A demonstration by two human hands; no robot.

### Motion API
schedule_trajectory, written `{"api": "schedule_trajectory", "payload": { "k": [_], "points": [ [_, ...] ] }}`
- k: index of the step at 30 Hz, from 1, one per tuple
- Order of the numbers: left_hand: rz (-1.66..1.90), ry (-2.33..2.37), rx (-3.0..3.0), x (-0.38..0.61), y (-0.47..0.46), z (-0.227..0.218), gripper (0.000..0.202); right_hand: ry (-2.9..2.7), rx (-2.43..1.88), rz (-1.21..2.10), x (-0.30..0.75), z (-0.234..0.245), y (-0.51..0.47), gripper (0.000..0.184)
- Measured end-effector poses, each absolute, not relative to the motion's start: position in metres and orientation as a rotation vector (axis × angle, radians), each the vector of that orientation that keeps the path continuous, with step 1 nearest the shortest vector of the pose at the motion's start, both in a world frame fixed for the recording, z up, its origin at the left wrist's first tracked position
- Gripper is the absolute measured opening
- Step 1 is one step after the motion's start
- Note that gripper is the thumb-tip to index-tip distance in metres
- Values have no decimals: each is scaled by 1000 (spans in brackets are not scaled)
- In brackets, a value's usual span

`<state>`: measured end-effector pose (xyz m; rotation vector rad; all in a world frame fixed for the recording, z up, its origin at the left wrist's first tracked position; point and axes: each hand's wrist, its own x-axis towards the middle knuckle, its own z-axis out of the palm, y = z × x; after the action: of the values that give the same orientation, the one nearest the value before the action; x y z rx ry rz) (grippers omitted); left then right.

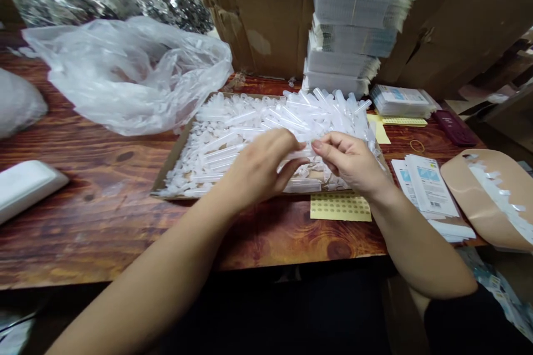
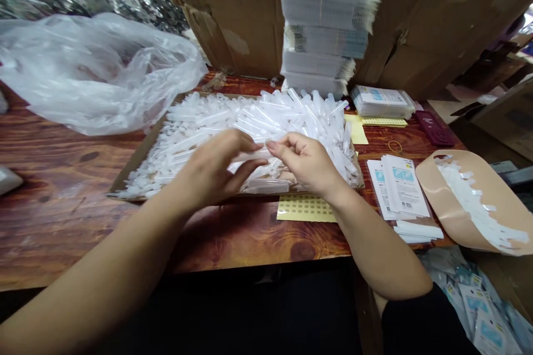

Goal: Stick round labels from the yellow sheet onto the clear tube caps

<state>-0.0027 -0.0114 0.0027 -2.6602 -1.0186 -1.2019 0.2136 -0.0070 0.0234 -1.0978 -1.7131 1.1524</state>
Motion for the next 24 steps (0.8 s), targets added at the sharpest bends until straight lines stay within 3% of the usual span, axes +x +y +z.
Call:
{"api": "schedule_trajectory", "payload": {
  "k": [3,5,8,13,18,22,24],
  "points": [
    [-1271,-1570,-2402,-34,-2,22,23,-1778,-1066,635,227,29,-1,22],
    [-963,-1987,-2184,-55,6,30,18,-1882,-1043,416,237,32,4,11],
    [-479,-2230,-2121,-75,16,30,16,-2118,-1045,325,248,30,12,7],
    [-368,-2324,-2168,-78,30,16,12,-2387,-1062,238,250,16,20,11],
    [-771,-2388,-2104,-79,33,9,31,-2385,-999,-71,243,5,21,16],
    [-1213,-2240,-2010,-87,29,14,24,-2304,-783,-143,230,3,15,12],
    [-1632,-2200,-1896,-92,30,16,20,-2302,-670,-144,220,3,13,10]
  ]
}}
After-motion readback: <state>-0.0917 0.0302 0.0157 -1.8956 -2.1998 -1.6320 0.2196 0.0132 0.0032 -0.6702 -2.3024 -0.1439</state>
